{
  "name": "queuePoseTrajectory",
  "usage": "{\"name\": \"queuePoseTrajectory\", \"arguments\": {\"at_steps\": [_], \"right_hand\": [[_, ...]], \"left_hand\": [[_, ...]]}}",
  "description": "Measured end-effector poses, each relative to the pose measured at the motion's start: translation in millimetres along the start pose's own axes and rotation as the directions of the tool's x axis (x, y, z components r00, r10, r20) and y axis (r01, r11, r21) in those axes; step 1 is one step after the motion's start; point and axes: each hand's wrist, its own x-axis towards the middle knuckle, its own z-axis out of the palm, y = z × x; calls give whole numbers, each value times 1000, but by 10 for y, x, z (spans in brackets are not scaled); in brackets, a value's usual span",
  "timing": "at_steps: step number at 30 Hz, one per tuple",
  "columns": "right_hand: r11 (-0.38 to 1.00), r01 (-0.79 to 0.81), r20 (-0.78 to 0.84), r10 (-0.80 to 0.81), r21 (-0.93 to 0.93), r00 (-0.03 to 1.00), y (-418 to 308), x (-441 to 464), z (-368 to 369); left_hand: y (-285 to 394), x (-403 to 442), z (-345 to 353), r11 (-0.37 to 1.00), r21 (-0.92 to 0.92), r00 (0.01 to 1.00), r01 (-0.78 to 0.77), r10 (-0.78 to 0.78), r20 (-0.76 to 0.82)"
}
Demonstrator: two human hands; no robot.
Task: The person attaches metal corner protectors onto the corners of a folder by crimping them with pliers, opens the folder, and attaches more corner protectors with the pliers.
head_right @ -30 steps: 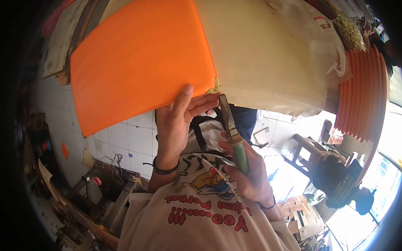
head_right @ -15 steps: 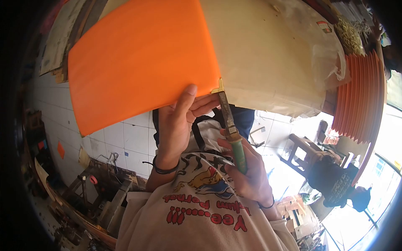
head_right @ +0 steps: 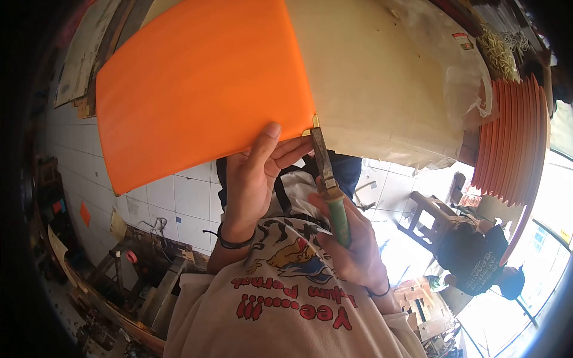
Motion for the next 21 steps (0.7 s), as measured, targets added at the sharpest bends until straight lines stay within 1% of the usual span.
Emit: {"name": "queuePoseTrajectory", "arguments": {"at_steps": [2,8,11,17,20,21], "right_hand": [[999,8,-26,-7,32,1000,3,15,28],[997,-13,-21,11,-72,1000,-14,29,56],[992,16,-34,-20,-125,999,-13,34,71],[993,14,-78,-24,-121,997,10,40,102],[985,76,-54,-85,-157,995,107,49,76],[990,45,-82,-56,-131,995,100,45,87]], "left_hand": [[2,0,2,1000,1,1000,-1,1,0],[0,-1,-2,1000,-4,1000,14,-14,-3],[4,-1,5,1000,-5,1000,-5,5,4],[-1,1,1,1000,-29,1000,1,-1,5],[-1,2,-7,1000,-28,1000,7,-6,3],[-3,3,-8,1000,-24,1000,4,-4,3]]}}
